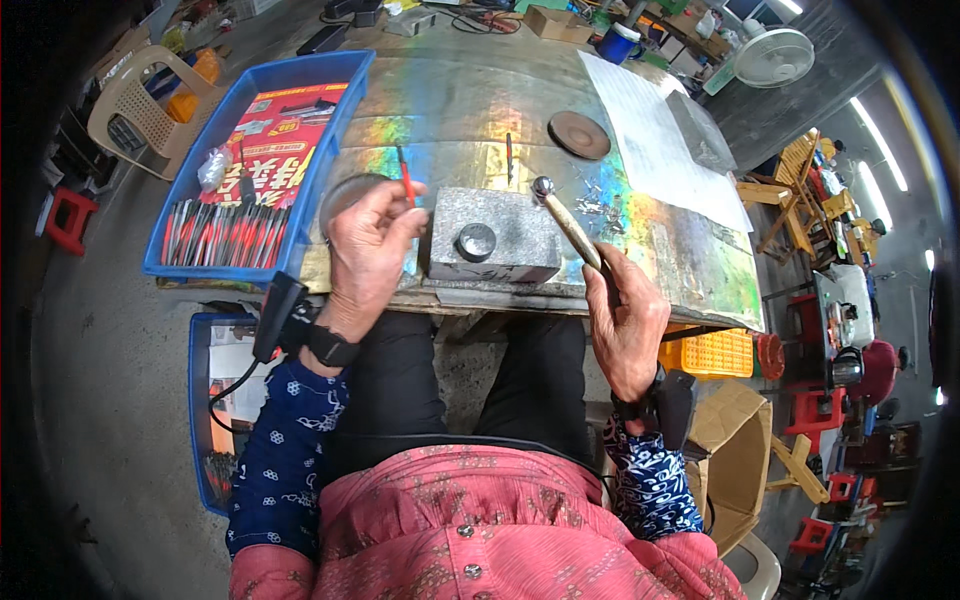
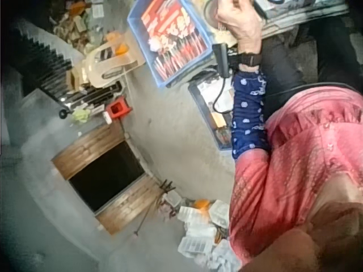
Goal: The person repeatedly picks small metal rods from a blue tray, places them on a metal block, and strikes them with a hammer. Finished rods are set aside on the table. The person continues this cycle throughout the clip.
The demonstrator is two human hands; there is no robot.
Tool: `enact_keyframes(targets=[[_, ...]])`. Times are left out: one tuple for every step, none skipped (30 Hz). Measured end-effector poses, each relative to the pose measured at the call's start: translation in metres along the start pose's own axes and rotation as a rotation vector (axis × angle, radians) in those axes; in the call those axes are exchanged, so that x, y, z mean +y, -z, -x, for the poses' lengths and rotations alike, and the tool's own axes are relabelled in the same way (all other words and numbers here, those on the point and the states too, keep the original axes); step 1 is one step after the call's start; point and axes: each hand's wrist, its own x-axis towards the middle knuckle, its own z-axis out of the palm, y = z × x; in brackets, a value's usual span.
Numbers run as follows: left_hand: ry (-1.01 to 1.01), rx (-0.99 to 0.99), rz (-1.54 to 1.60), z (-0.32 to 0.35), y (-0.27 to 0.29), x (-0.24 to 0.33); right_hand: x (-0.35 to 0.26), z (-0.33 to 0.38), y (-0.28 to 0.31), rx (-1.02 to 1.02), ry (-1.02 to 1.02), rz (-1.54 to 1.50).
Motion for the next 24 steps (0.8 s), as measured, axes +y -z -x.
enact_keyframes(targets=[[-0.002, 0.026, -0.134, 0.001, 0.011, -0.001, 0.005, 0.001, -0.007, 0.019, 0.015, 0.04], [-0.05, 0.04, -0.273, 0.003, 0.022, -0.002, 0.009, 0.003, -0.014, 0.04, 0.03, 0.08], [-0.071, 0.04, -0.385, 0.005, 0.031, -0.002, 0.013, 0.006, -0.021, 0.026, -0.007, 0.085], [-0.092, 0.041, -0.495, 0.007, 0.041, -0.003, 0.016, 0.008, -0.028, 0.036, 0.007, 0.12], [-0.132, 0.009, -0.596, 0.008, 0.05, -0.004, 0.02, 0.01, -0.034, 0.046, 0.023, 0.151], [-0.153, -0.008, -0.678, 0.008, 0.057, -0.006, 0.022, 0.011, -0.04, 0.056, 0.043, 0.182], [-0.204, -0.021, -0.755, 0.008, 0.062, -0.008, 0.024, 0.014, -0.044, 0.025, 0.037, 0.182], [-0.255, -0.031, -0.832, 0.008, 0.065, -0.011, 0.026, 0.015, -0.048, 0.024, 0.039, 0.199], [-0.213, -0.056, -0.9, 0.01, 0.066, -0.015, 0.026, 0.016, -0.053, 0.024, 0.051, 0.216], [-0.218, -0.069, -0.935, 0.011, 0.067, -0.018, 0.026, 0.017, -0.056, 0.026, 0.057, 0.233], [-0.219, -0.084, -0.971, 0.01, 0.067, -0.021, 0.025, 0.018, -0.058, -0.012, 0.018, 0.242], [-0.214, -0.101, -1.008, 0.009, 0.067, -0.024, 0.025, 0.019, -0.06, -0.018, 0.002, 0.237], [-0.255, -0.09, -1.044, 0.008, 0.065, -0.027, 0.024, 0.02, -0.061, -0.029, -0.014, 0.23], [-0.243, -0.098, -1.063, 0.007, 0.064, -0.029, 0.023, 0.02, -0.062, -0.038, -0.024, 0.222], [-0.234, -0.103, -1.081, 0.005, 0.062, -0.031, 0.023, 0.02, -0.063, -0.057, -0.042, 0.225], [-0.22, -0.112, -1.107, 0.003, 0.061, -0.033, 0.022, 0.021, -0.063, -0.073, -0.055, 0.226], [-0.295, -0.102, -1.133, 0.003, 0.06, -0.034, 0.022, 0.021, -0.063, -0.081, -0.064, 0.223], [-0.277, -0.11, -1.16, 0.001, 0.059, -0.036, 0.022, 0.021, -0.063, -0.098, -0.073, 0.217], [-0.268, -0.116, -1.186, 0.0, 0.058, -0.037, 0.022, 0.021, -0.063, -0.106, -0.079, 0.207], [-0.259, -0.122, -1.212, -0.001, 0.058, -0.039, 0.022, 0.021, -0.064, -0.115, -0.085, 0.197], [-0.334, -0.103, -1.233, -0.001, 0.058, -0.042, 0.022, 0.021, -0.064, -0.117, -0.083, 0.199], [-0.292, -0.123, -1.265, -0.001, 0.057, -0.044, 0.022, 0.021, -0.064, -0.111, -0.075, 0.202], [-0.283, -0.123, -1.29, -0.003, 0.056, -0.047, 0.022, 0.021, -0.065, -0.106, -0.067, 0.206], [-0.262, -0.132, -1.32, -0.005, 0.055, -0.049, 0.022, 0.021, -0.065, -0.1, -0.06, 0.209]])
